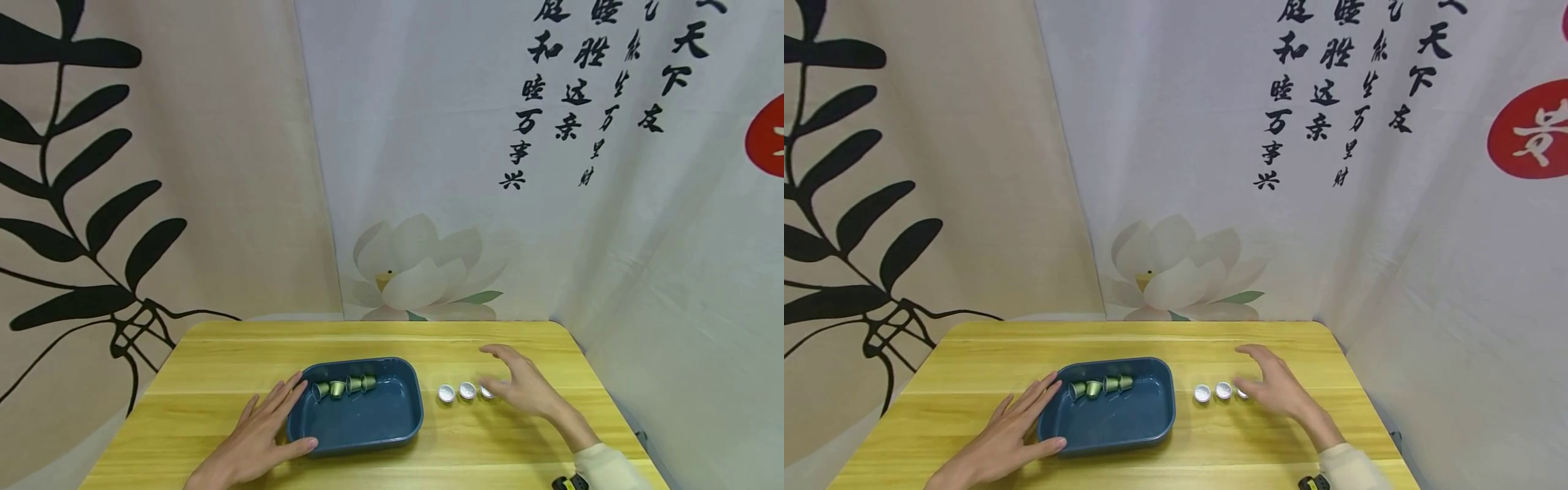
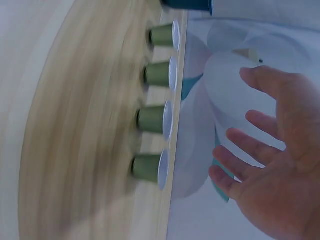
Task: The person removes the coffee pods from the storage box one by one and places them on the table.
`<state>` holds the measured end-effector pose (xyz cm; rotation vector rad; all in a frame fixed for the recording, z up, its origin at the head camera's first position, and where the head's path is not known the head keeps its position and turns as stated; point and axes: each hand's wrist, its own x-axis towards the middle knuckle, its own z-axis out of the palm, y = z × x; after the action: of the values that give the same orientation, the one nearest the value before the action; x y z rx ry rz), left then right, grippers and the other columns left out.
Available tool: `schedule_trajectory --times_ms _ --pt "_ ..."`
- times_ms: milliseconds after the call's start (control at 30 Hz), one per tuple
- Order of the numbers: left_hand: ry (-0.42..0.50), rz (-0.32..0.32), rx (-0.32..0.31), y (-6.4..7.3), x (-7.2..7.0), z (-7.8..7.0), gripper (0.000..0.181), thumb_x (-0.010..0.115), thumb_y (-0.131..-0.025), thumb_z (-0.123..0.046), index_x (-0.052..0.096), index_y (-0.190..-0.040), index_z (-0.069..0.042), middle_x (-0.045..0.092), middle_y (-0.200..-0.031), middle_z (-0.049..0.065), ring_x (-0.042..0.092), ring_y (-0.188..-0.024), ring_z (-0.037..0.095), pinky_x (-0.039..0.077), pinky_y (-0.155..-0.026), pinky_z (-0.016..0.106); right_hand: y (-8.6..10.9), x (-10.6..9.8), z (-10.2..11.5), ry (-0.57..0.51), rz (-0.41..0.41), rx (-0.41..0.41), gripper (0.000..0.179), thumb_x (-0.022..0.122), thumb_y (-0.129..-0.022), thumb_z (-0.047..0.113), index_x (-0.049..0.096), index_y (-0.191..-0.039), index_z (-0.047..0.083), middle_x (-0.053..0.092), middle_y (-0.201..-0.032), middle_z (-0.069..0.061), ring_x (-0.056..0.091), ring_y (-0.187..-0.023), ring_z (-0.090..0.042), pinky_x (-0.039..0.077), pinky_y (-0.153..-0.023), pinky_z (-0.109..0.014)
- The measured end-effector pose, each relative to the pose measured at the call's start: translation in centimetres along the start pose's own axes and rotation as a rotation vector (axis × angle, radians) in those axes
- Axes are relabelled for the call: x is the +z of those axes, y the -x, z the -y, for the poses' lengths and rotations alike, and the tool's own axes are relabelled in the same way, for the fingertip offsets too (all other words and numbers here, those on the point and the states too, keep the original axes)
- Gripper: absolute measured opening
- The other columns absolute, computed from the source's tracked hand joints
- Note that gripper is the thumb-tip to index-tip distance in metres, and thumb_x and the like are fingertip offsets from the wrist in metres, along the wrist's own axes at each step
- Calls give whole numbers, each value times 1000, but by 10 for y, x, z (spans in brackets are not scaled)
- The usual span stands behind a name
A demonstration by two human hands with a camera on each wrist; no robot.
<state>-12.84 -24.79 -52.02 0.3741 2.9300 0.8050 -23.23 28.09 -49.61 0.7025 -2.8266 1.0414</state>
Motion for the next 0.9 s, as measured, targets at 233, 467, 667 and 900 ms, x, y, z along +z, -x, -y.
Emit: schedule_trajectory --times_ms 233,467,667,900 --pt "8 3 -2 0 1 0 102 72 -101 -72 34 -180 -21 22 -191 9 28 -171 57 15 -122 97 -10 15 23 7 30 -82 63 84 -104 24 59 -160 10 63 -163 -17 61 -150 -49 54 -118 -72" --pt "7 -7 6 0 1 1 101 73 -101 -71 34 -180 -21 22 -191 9 29 -171 57 16 -121 97 -22 28 48 -1 55 -141 61 85 -102 20 61 -158 11 66 -161 -14 62 -151 -43 53 -122 -68" --pt "9 -9 7 1 1 0 101 73 -101 -71 35 -180 -21 23 -191 9 29 -170 57 16 -121 96 -31 36 66 14 93 -172 59 82 -104 24 61 -158 13 65 -162 -12 62 -152 -40 52 -124 -66" --pt "7 -2 4 0 1 0 101 72 -101 -72 35 -180 -21 23 -191 10 28 -171 57 15 -121 97 -40 46 83 -13 143 -196 58 80 -105 21 60 -159 13 64 -163 -14 61 -154 -39 52 -125 -65"
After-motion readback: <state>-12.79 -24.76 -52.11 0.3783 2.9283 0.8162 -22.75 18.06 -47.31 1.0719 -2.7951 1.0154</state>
